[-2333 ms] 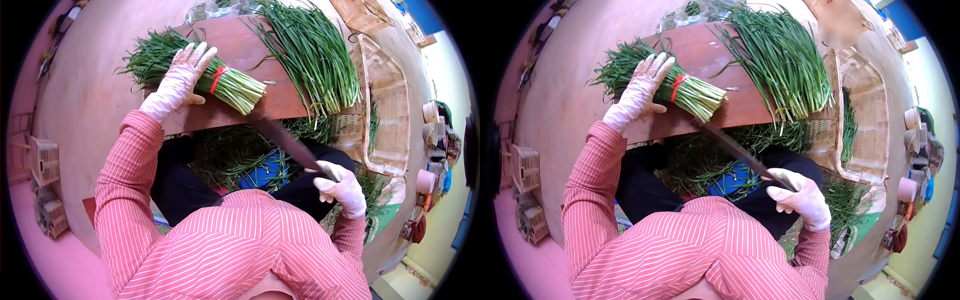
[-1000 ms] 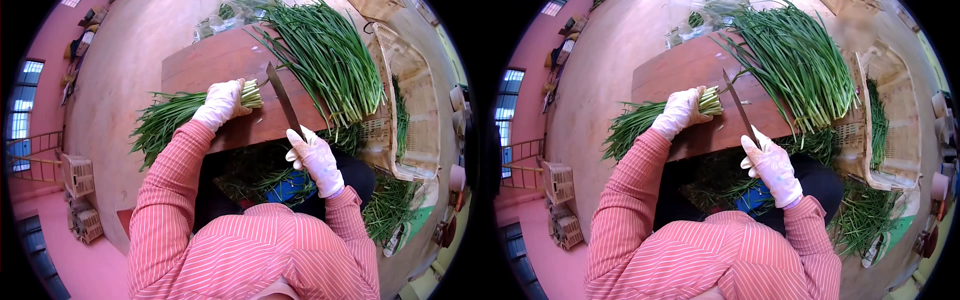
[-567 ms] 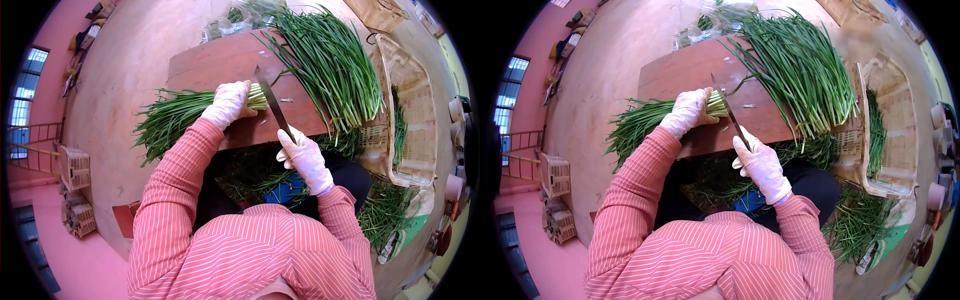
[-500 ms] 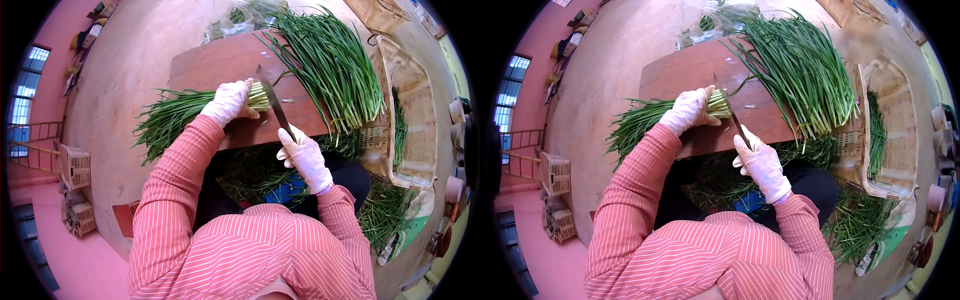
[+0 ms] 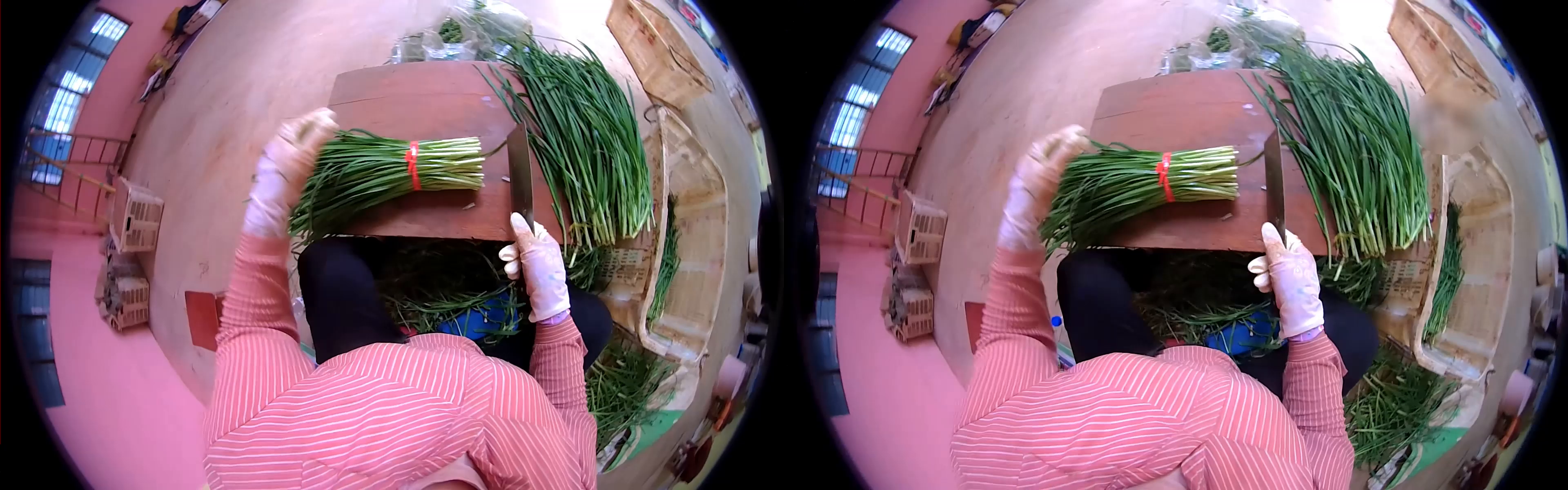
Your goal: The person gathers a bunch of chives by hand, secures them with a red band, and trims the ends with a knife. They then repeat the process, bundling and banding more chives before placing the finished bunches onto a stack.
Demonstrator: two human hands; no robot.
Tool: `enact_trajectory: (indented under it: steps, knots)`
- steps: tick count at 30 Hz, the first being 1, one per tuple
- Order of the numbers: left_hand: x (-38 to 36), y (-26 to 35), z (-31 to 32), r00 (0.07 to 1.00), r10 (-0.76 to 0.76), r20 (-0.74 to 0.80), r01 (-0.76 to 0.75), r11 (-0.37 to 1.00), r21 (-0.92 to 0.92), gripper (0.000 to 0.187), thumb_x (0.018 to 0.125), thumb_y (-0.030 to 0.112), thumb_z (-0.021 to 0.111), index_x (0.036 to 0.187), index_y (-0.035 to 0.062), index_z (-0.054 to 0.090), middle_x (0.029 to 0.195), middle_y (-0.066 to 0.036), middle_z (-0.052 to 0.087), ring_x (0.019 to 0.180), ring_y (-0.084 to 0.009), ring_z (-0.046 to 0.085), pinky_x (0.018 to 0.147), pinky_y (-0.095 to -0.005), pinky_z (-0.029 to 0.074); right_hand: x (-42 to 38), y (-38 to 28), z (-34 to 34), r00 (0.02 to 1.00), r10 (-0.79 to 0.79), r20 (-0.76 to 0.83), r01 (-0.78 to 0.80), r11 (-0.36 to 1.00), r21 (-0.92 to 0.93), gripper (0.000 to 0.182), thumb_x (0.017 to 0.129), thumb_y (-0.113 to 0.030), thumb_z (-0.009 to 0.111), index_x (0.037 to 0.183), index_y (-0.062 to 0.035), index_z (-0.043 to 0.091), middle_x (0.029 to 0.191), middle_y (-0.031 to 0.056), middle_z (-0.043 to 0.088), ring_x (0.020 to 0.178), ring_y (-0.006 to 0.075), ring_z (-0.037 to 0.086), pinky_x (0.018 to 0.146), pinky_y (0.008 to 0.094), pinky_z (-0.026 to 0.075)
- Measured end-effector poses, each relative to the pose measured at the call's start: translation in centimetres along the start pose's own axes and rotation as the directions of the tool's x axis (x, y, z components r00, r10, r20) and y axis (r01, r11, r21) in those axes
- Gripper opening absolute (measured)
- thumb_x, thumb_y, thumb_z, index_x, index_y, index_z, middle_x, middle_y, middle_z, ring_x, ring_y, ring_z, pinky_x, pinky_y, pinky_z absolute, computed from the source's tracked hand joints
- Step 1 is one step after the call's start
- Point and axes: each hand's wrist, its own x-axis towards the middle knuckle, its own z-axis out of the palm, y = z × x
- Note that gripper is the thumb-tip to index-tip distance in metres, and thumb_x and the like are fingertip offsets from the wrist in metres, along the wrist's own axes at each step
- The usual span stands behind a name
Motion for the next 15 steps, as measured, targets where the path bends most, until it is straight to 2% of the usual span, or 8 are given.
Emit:
enact_trajectory:
  steps: [1,2,4,6,9,11,13,15]
  knots:
    - [-2.6,0.3,1.4,0.987,0.161,0.010,-0.160,0.973,0.166,0.031,0.091,0.027,0.065,0.109,0.0020,0.069,0.106,-0.007,0.069,0.099,-0.0134,0.062,0.093,-0.0277,0.046,0.4,0.2,0.1,1.000,-0.008,0.024,0.008,1.000,-0.018,0.040,0.096,-0.041,0.058,0.113,-0.0054,0.059,0.062,0.0017,0.061,0.041,0.0057,0.048,0.041,0.0192,0.038]
    - [-5.0,0.8,2.8,0.995,0.070,0.069,-0.078,0.989,0.125,0.027,0.092,0.026,0.063,0.106,0.0040,0.071,0.107,-0.008,0.070,0.100,-0.0156,0.064,0.094,-0.0289,0.047,1.0,0.4,0.2,1.000,0.006,0.025,-0.004,0.998,-0.062,0.038,0.095,-0.041,0.059,0.109,-0.0064,0.060,0.062,0.0016,0.062,0.042,0.0060,0.048,0.041,0.0198,0.038]
    - [-8.4,0.1,5.4,0.945,0.160,0.286,-0.206,0.969,0.138,0.024,0.092,0.025,0.064,0.105,0.0062,0.072,0.108,-0.010,0.070,0.103,-0.0209,0.064,0.094,-0.0318,0.048,2.0,0.3,0.5,0.999,0.013,0.031,-0.009,0.992,-0.126,0.033,0.095,-0.041,0.059,0.099,-0.0086,0.060,0.062,0.0016,0.062,0.042,0.0069,0.048,0.040,0.0210,0.039]
    - [-10.0,0.3,7.4,0.879,0.075,0.470,-0.112,0.992,0.053,0.036,0.091,0.034,0.063,0.111,0.0050,0.070,0.108,-0.013,0.069,0.105,-0.0256,0.064,0.094,-0.0352,0.048,3.1,0.3,0.5,0.999,0.019,0.046,-0.012,0.989,-0.149,0.031,0.096,-0.041,0.058,0.096,-0.0100,0.058,0.063,0.0021,0.062,0.042,0.0075,0.048,0.040,0.0218,0.039]
    - [-10.9,-2.7,10.2,0.826,0.080,0.558,-0.136,0.989,0.059,0.041,0.093,0.038,0.058,0.114,0.0040,0.068,0.109,-0.015,0.069,0.103,-0.0287,0.064,0.093,-0.0359,0.048,5.4,1.0,-0.2,0.996,-0.003,0.086,0.017,0.986,-0.168,0.031,0.096,-0.041,0.056,0.098,-0.0102,0.059,0.065,0.0020,0.062,0.043,0.0077,0.047,0.041,0.0225,0.039]
    - [-10.9,-2.2,9.9,0.772,-0.040,0.635,-0.138,0.964,0.228,0.043,0.092,0.038,0.058,0.114,0.0030,0.067,0.106,-0.016,0.070,0.099,-0.0307,0.065,0.090,-0.0353,0.049,6.2,1.1,-1.1,0.992,0.004,0.128,0.015,0.988,-0.151,0.032,0.096,-0.041,0.057,0.106,-0.0107,0.063,0.064,0.0009,0.061,0.042,0.0074,0.046,0.040,0.0223,0.038]
    - [-11.0,-3.0,10.3,0.780,-0.014,0.625,-0.134,0.973,0.190,0.042,0.090,0.039,0.059,0.113,0.0048,0.068,0.103,-0.016,0.070,0.096,-0.0322,0.066,0.087,-0.0360,0.051,6.0,0.8,-1.7,0.995,0.013,0.097,0.001,0.991,-0.135,0.033,0.096,-0.040,0.057,0.112,-0.0117,0.065,0.063,-0.0002,0.060,0.042,0.0071,0.045,0.040,0.0216,0.037]
    - [-10.7,-2.4,10.0,0.717,-0.127,0.685,-0.064,0.967,0.247,0.039,0.091,0.038,0.058,0.112,0.0076,0.068,0.103,-0.016,0.069,0.096,-0.0323,0.066,0.085,-0.0371,0.051,7.0,1.4,-3.0,0.999,-0.029,0.020,0.032,0.988,-0.150,0.033,0.097,-0.041,0.056,0.110,-0.0122,0.065,0.063,-0.0002,0.059,0.042,0.0070,0.045,0.040,0.0216,0.037]
